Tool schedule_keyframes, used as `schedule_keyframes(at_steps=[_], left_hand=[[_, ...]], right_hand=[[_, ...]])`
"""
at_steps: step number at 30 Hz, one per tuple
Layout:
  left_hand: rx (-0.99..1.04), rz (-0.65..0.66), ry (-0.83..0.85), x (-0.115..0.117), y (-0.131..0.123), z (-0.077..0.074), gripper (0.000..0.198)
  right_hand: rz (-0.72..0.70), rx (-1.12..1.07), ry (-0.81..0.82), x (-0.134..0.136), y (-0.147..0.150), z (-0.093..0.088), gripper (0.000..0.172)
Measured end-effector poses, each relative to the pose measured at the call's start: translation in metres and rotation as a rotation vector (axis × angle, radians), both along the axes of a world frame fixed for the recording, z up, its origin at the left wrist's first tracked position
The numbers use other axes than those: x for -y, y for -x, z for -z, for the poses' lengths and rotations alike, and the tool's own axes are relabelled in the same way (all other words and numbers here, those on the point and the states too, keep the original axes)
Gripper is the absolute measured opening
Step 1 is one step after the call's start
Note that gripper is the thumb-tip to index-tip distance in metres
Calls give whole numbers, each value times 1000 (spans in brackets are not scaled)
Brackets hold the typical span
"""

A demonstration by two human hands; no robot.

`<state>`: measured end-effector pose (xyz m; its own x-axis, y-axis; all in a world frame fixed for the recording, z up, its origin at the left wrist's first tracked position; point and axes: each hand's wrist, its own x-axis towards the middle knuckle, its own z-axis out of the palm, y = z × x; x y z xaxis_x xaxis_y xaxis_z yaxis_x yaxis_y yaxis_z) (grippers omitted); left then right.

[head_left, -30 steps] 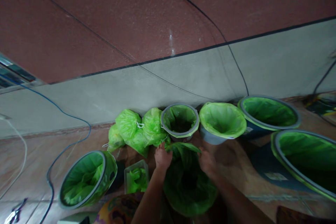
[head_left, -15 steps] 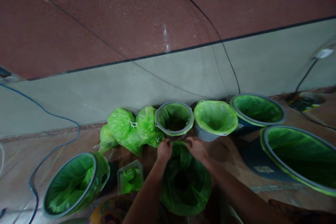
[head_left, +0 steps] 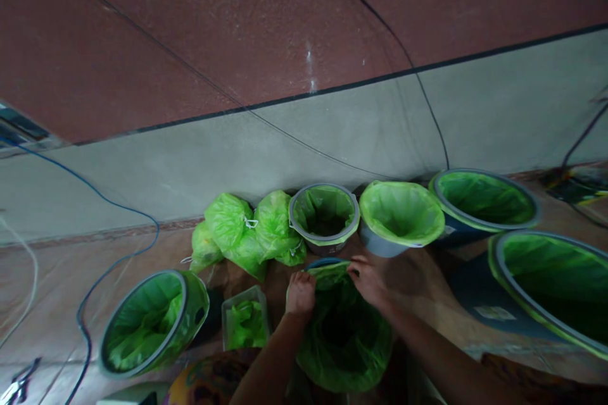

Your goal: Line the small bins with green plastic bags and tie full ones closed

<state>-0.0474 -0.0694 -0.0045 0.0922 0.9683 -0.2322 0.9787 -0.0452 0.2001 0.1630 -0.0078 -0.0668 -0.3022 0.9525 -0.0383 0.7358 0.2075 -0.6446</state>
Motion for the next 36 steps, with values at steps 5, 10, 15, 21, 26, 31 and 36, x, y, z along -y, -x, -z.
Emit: schedule_keyframes(at_steps=[5, 10, 15, 21, 26, 31, 36], left_hand=[[-14, -103, -110, -3, -8, -15, 27], [36, -245, -154, -17, -17, -25, 29], [80, -266, -56, -29, -8, -15, 30], [202, -375, -103, -29, 10, -1, 24], [308, -551, -88, -34, 10, 6, 24], [342, -720, -48, -43, 7, 9, 23], [295, -771, -45, -44, 8, 6, 27]], right_hand=[[-10, -27, -50, 3, 4, -14, 24], [41, -91, -109, -8, 15, -33, 26], [41, 33, -14, -19, 19, -32, 21], [17, -51, -20, -15, 17, -22, 21], [106, -48, 69, -18, 21, -24, 25], [226, 55, 125, -26, 29, -23, 29], [250, 89, 69, -30, 27, -28, 26]])
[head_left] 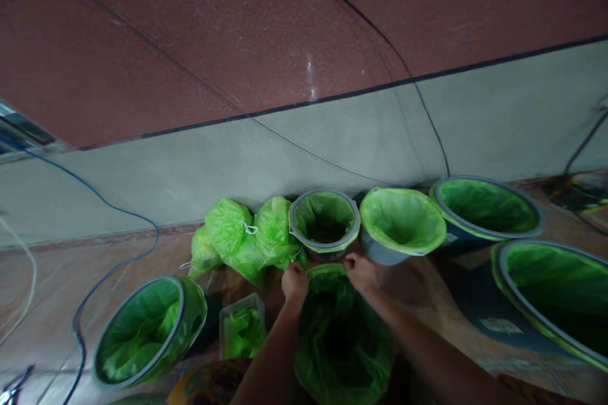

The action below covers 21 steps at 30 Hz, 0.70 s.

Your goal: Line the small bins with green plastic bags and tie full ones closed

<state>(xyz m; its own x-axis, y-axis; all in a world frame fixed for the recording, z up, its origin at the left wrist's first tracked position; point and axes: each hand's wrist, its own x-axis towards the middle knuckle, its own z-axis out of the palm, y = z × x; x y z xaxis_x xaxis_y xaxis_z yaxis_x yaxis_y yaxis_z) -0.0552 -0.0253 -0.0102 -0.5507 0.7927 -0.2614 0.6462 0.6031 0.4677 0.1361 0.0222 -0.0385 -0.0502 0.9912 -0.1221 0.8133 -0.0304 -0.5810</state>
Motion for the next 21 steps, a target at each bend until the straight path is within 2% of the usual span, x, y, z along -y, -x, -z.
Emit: schedule_keyframes(at_steps=[2, 5, 7, 9, 12, 15, 18, 21], left_hand=[[-78, 91, -99, 1, -2, -4, 29], [-136, 372, -238, 2, -7, -9, 29], [-109, 557, -195, 2, -11, -9, 30], [-94, 638, -54, 2, -12, -6, 33], [-111, 611, 166, 5, -10, -1, 36], [-152, 567, 273, 10, -7, 1, 40], [-178, 530, 243, 16, -6, -3, 53], [-201, 445, 117, 24, -5, -7, 71]], right_hand=[[-59, -9, -117, 0, 0, -5, 27], [-239, -67, -203, 3, 6, -10, 27], [-339, -80, -157, 6, 11, -9, 27], [-408, -44, -54, 9, 13, -6, 29], [-417, 53, 91, 11, 11, -1, 32], [-411, 83, 149, 10, 6, -2, 30], [-395, 80, 170, 11, -1, -5, 29], [-232, 85, 188, 22, -13, -4, 33]])
